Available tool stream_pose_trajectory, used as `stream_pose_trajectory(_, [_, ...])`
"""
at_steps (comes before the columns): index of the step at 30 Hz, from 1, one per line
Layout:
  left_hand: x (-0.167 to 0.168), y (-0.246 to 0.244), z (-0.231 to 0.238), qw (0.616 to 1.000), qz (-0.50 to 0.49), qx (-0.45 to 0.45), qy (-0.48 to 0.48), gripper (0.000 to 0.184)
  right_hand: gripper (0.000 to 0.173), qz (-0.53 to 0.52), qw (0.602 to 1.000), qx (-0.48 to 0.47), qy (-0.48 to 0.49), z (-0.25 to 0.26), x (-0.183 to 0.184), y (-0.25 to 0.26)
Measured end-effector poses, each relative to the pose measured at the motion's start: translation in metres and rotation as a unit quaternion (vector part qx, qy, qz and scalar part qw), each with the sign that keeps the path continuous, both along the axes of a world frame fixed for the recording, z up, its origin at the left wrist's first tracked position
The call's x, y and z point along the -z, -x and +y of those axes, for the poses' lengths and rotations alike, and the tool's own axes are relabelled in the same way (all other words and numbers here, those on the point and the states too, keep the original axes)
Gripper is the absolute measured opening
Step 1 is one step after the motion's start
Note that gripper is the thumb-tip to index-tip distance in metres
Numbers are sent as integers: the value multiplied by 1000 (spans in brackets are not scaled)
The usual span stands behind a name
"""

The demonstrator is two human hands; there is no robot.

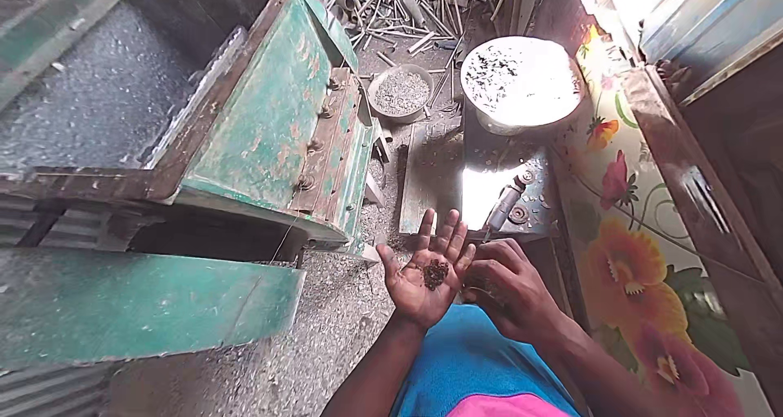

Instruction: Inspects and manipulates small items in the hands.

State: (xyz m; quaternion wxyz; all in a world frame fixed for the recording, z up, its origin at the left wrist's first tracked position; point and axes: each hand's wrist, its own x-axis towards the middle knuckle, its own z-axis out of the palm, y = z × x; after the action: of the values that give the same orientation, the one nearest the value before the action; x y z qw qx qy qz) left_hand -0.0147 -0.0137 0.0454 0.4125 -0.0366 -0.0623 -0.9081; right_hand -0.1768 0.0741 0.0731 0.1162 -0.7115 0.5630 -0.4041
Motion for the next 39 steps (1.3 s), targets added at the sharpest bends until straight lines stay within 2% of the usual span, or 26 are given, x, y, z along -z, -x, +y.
stream_pose_trajectory(2, [1,2,2,1000,9,6,8,100,41,23,1000,8,12,0,5,-5])
stream_pose_trajectory(5, [-1,0,5,1000,13,15,1,105,69,66,998,1,-20,3,17,-11])
stream_pose_trajectory(7, [-1,-3,7,1000,10,15,-4,107,75,90,995,-16,-38,6,22,-13])
stream_pose_trajectory(14, [-2,-6,13,1000,-22,10,-12,112,76,95,994,-46,-20,5,20,-17])
stream_pose_trajectory(20, [0,-10,17,999,-50,16,-4,115,77,148,986,-71,-31,2,20,-20])
stream_pose_trajectory(25, [-3,-10,21,997,-66,13,-34,101,76,147,986,-65,-41,-6,15,-21])
stream_pose_trajectory(30, [2,-11,20,997,-76,19,-17,91,75,155,984,-83,-33,-5,11,-22])
stream_pose_trajectory(33, [0,-9,22,996,-78,25,-30,86,71,165,983,-73,-29,-16,3,-23])
stream_pose_trajectory(39, [3,-10,21,996,-89,21,11,98,54,192,976,-100,-26,-12,0,-24])
